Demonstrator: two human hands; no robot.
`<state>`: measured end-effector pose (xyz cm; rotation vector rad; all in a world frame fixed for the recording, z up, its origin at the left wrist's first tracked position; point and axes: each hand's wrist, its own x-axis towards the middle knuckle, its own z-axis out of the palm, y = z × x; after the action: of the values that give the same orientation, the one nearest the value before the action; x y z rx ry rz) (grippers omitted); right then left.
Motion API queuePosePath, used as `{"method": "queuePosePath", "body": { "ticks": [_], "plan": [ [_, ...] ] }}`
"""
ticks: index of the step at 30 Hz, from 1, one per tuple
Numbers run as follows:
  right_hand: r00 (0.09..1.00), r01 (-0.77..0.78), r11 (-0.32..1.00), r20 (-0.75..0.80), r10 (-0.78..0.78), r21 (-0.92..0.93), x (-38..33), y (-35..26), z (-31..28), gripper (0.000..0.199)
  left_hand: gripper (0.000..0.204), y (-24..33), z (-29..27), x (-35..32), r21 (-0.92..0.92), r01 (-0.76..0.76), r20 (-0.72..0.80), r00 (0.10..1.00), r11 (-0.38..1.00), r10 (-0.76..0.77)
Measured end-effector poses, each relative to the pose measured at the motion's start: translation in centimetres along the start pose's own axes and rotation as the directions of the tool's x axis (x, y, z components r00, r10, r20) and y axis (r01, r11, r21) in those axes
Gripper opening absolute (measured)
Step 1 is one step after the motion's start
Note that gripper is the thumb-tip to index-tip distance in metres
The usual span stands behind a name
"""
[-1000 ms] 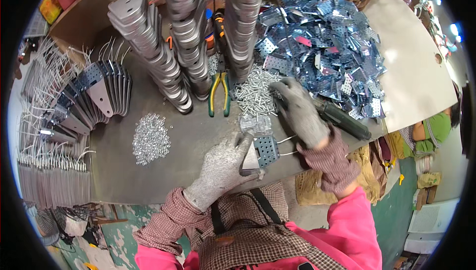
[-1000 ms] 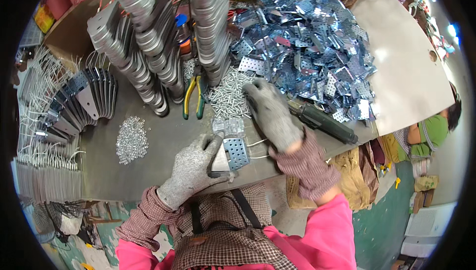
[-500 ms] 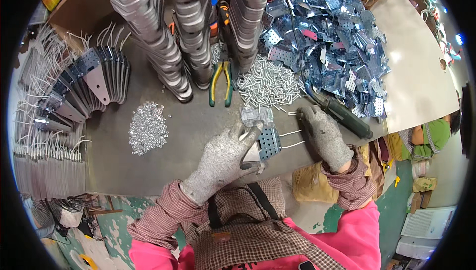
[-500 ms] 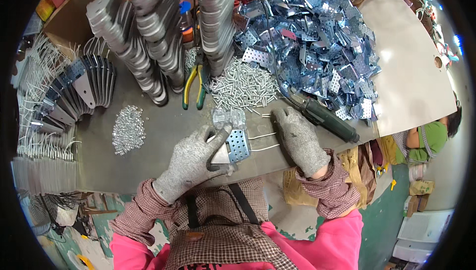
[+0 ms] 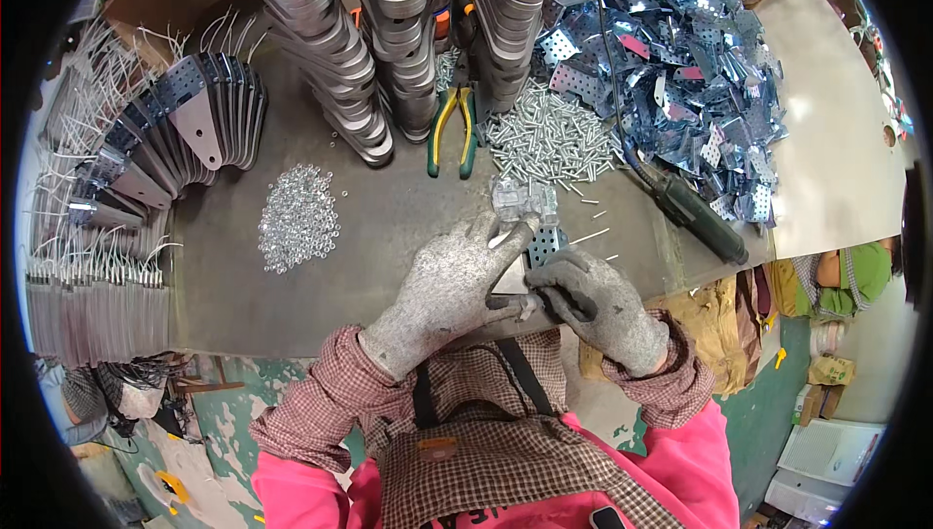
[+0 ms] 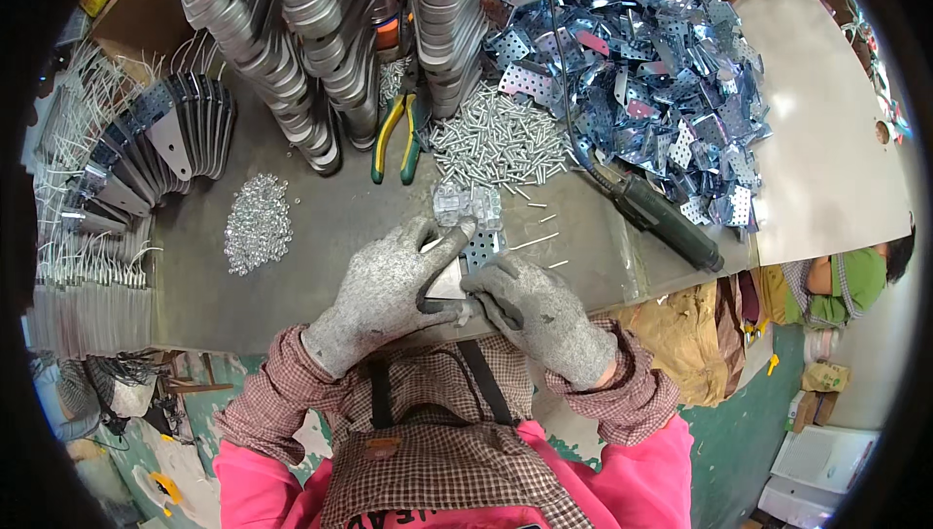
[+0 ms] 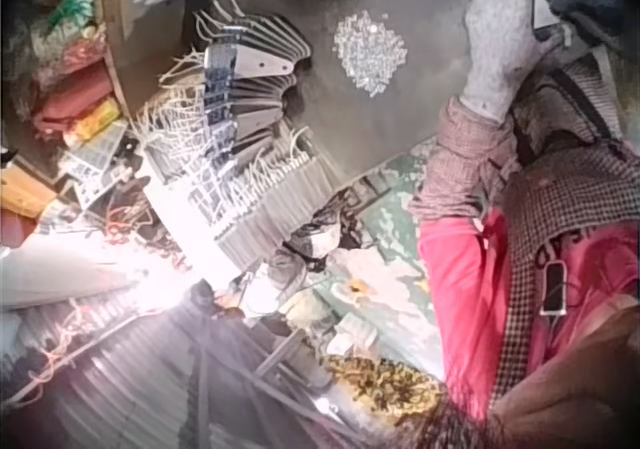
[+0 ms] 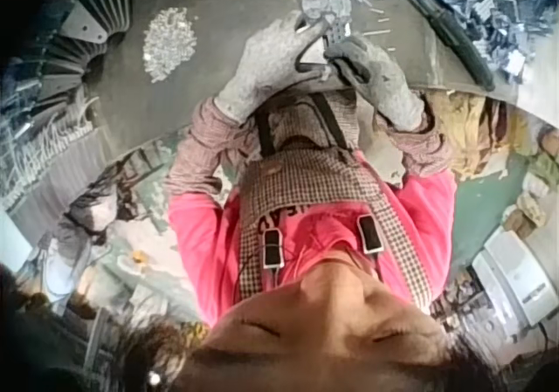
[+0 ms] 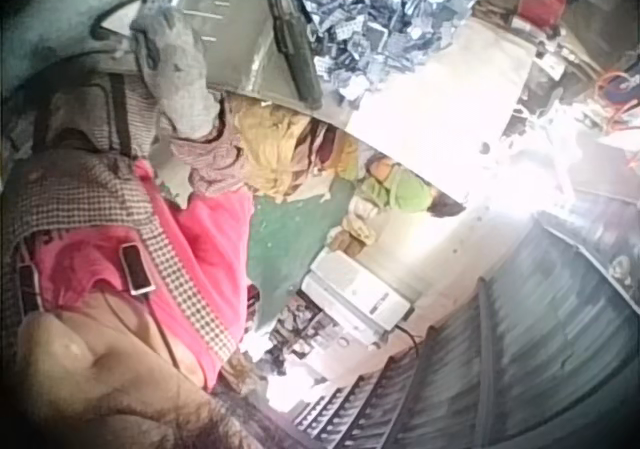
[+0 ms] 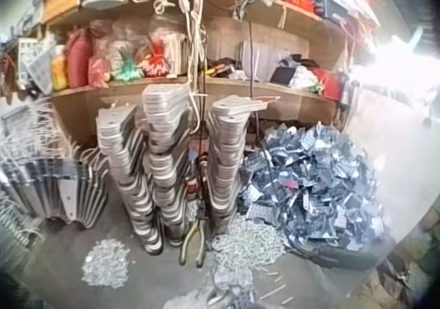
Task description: The person assembles metal components by aligning metal plates, perforated sheets, and wires by hand, fastening them together using an electric screwdriver, and stacking the finished assemblies.
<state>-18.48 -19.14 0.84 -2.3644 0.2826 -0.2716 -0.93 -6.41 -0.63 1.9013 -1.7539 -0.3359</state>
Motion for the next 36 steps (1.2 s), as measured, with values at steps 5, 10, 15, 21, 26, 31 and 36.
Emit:
{"method": "queuePosePath", "body": {
  "ticks": [5,10,15,21,26,31,36],
  "plan": [
    [0.999,-0.01,0.999,0.043,0.012,-0.044,-0.5,0.2,0.2,0.03,0.089,-0.2,0.2,-0.1,0.042,0.022,0.008,1.0,0.999,-0.023],
    [0.988,0.081,0.988,-0.119,-0.098,-0.135,-2.4,0.0,2.4,0.05,0.089,1.1,-0.4,-0.6,0.074,0.016,0.015,1.0,0.997,-0.017],
    [0.935,-0.334,0.819,0.052,0.351,0.468,-6.2,-0.4,4.9,0.049,0.074,5.8,1.0,-2.4,-0.826,0.239,0.161,0.968,0.51,-0.193],
    [0.69,-0.515,0.842,-0.505,0.519,0.162,-6.4,2.9,6.2,0.047,0.034,1.5,0.9,20.6,0.517,-0.101,-0.368,0.87,0.85,0.328],
    [0.685,-0.322,0.933,-0.641,0.347,0.161,-4.2,1.7,5.9,0.045,0.033,1.0,-1.2,22.5,0.54,0.0,-0.162,0.981,0.842,0.104],
    [0.607,-0.089,0.743,-0.555,0.569,0.664,-4.6,1.8,4.6,0.054,0.031,2.3,-6.8,5.4,-0.14,0.291,-0.06,0.952,0.946,-0.302],
    [0.927,-0.219,0.257,0.119,0.355,0.941,0.3,-2.3,2.5,0.073,0.035,3.3,-5.5,-3.9,-0.801,0.356,0.083,0.863,0.482,-0.498]
  ]
}}
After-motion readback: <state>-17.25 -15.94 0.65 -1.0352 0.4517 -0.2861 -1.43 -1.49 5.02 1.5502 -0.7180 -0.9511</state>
